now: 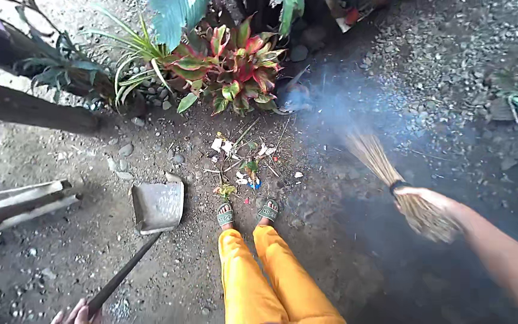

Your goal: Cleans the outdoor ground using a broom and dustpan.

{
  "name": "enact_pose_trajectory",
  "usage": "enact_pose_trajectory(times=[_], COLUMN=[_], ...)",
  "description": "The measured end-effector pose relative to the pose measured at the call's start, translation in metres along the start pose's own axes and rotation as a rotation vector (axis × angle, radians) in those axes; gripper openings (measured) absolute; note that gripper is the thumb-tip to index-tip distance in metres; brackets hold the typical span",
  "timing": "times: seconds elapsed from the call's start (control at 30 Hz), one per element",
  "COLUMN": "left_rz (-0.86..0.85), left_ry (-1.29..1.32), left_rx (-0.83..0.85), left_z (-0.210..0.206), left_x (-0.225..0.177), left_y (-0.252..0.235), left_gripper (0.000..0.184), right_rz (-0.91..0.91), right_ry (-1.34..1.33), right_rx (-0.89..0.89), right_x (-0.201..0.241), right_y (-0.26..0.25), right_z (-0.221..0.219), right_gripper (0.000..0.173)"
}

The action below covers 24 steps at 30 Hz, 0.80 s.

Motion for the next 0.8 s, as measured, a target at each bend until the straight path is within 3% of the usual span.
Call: enact_pose_trajectory(times=[0.13,0.27,0.33,0.4,0.5,0.57,0.67,0.8], left_rz=[0.048,0.053,0.052,0.061,0.063,0.062,0.069,0.088], left_ry=[0.016,0.01,0.016,0.034,0.063,0.064,0.057,0.063], left_rx=[-0.076,-0.065,-0.06,-0.061,-0.057,-0.057,-0.066,-0.062], left_z=[-0.006,-0.009,-0.009,-0.008,-0.005,-0.004,0.0,0.001], left_x=[-0.008,-0.013,-0.012,-0.011,-0.01,-0.013,-0.017,-0.02], left_y=[0.01,0.019,0.017,0.013,0.006,0.003,-0.005,-0.017], left_gripper=[0.05,0.051,0.052,0.052,0.051,0.05,0.05,0.052], right_rz=[0.052,-0.009,-0.051,-0.052,0.007,0.09,0.259,0.33], right_ry=[-0.033,0.083,0.108,0.108,0.213,0.368,0.667,0.877], right_rx=[0.059,0.32,0.408,0.421,0.335,0.269,0.151,0.019], right_x=[0.037,0.008,-0.009,-0.017,-0.012,0.003,0.046,0.12], right_y=[-0.073,-0.063,-0.028,0.014,0.075,0.099,0.087,0.013], right_z=[-0.098,-0.195,-0.208,-0.191,-0.156,-0.149,-0.178,-0.26], right_gripper=[0.023,0.021,0.02,0.031,0.055,0.062,0.072,0.085])
Point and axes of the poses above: each hand's wrist, its own y-axis away from the middle knuckle, its own z-axis out of the back of the hand, x = y × z, the point moved 3 cm from there along -y, towards the middle knuckle
